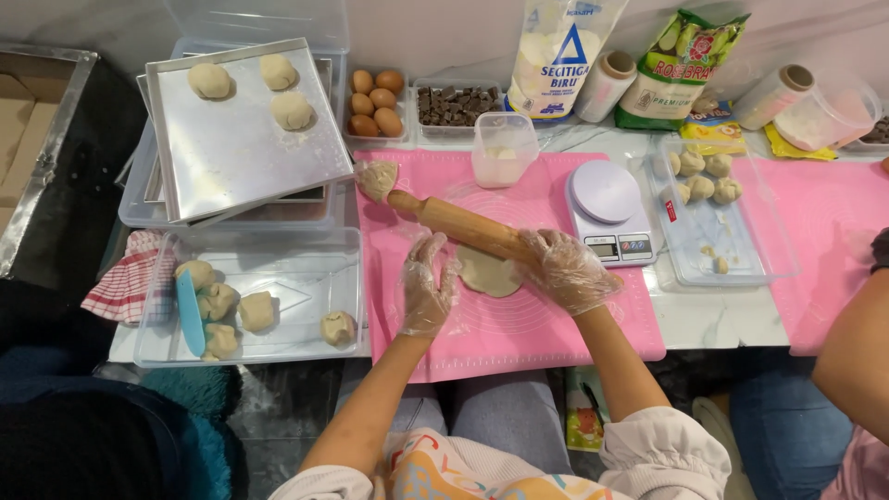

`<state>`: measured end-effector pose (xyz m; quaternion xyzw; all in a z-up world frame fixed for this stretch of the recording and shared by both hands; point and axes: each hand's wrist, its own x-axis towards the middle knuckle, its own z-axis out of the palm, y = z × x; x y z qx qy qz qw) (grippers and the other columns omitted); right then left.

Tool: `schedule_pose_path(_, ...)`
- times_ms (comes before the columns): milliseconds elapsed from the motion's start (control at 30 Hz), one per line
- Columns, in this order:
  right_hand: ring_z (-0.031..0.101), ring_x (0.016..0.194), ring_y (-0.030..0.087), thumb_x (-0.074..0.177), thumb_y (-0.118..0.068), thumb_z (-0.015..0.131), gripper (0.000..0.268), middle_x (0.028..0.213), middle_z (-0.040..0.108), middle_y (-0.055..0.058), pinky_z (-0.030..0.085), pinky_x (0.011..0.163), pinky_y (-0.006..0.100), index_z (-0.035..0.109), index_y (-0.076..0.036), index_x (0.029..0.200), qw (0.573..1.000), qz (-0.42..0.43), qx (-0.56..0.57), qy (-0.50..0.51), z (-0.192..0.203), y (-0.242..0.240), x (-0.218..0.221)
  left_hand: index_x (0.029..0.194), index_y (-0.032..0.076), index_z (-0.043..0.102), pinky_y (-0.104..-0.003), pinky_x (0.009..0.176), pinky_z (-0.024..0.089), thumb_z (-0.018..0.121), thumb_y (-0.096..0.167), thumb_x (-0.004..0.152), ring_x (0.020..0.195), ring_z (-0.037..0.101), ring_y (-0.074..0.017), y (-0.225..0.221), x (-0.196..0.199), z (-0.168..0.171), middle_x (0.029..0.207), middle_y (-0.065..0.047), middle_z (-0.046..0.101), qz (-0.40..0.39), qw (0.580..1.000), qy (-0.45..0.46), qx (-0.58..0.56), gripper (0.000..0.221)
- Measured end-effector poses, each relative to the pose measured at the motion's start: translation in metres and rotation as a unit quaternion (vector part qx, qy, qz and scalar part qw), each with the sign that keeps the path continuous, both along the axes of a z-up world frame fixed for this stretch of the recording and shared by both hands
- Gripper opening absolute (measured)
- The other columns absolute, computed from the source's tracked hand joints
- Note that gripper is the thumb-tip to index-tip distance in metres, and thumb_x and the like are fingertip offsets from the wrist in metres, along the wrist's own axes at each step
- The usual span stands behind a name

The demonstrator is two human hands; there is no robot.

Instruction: Rolling out small dough balls with a rolling pin and filling them with chocolate chips or paste.

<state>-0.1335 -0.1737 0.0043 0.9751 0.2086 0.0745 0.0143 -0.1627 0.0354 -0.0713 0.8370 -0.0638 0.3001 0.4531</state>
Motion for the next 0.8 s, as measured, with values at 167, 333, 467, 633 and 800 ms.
schedule_pose_path(167, 0.055, 0.092, 0.019, 0.066, -0.054, 0.057, 0.058, 0.097, 0.054, 0.002, 0.047, 0.08, 0.031, 0.047, -0.02, 0.112, 1.0, 0.002, -0.018, 0.011, -0.017, -0.004, 0.013, 0.113, 0.008, 0.05, -0.039, 0.095, 0.036, 0.055, 0.021, 0.078, 0.107, 0.048, -0.0315, -0.003, -0.001, -0.017, 0.111, -0.016, 0.052, -0.026, 0.997, 0.076, 0.016, 0.038)
schedule_pose_path(333, 0.059, 0.087, 0.024, 0.062, -0.047, 0.06, 0.053, 0.089, 0.06, 0.007, 0.048, 0.076, 0.035, 0.054, -0.017, 0.106, 0.996, -0.048, 0.026, 0.074, 0.044, 0.02, -0.019, 0.117, 0.014, 0.048, -0.044, 0.095, 0.032, 0.052, 0.024, 0.077, 0.111, 0.044, -0.033, -0.005, -0.006, -0.009, 0.117, -0.014, 0.048, -0.045, 0.978, 0.116, 0.168, 0.042)
schedule_pose_path(467, 0.06, 0.082, 0.027, 0.064, -0.039, 0.064, 0.053, 0.084, 0.06, 0.011, 0.047, 0.068, 0.038, 0.053, -0.02, 0.112, 0.97, -0.08, 0.217, 0.076, 0.035, 0.018, -0.013, 0.119, 0.028, 0.048, -0.052, 0.095, 0.025, 0.043, 0.037, 0.08, 0.122, 0.032, -0.0323, -0.008, -0.01, 0.008, 0.127, -0.006, 0.043, -0.081, 0.92, 0.201, 0.328, 0.04)
schedule_pose_path(633, 0.06, 0.077, 0.027, 0.069, -0.033, 0.065, 0.049, 0.082, 0.06, 0.013, 0.048, 0.062, 0.037, 0.053, -0.02, 0.115, 0.901, -0.14, 0.402, 0.077, 0.035, 0.007, -0.014, 0.119, 0.029, 0.047, -0.05, 0.096, 0.025, 0.042, 0.037, 0.079, 0.121, 0.034, -0.0304, -0.005, -0.011, 0.015, 0.126, -0.007, 0.045, -0.088, 0.913, 0.234, 0.321, 0.04)
schedule_pose_path(800, 0.056, 0.073, 0.021, 0.079, -0.033, 0.061, 0.042, 0.081, 0.057, 0.012, 0.048, 0.063, 0.034, 0.053, -0.016, 0.116, 0.83, -0.211, 0.513, 0.064, 0.013, -0.006, -0.017, 0.121, 0.024, 0.047, -0.048, 0.096, 0.027, 0.043, 0.036, 0.079, 0.122, 0.033, -0.0275, -0.005, -0.01, 0.008, 0.128, -0.006, 0.043, -0.085, 0.909, 0.236, 0.332, 0.044)
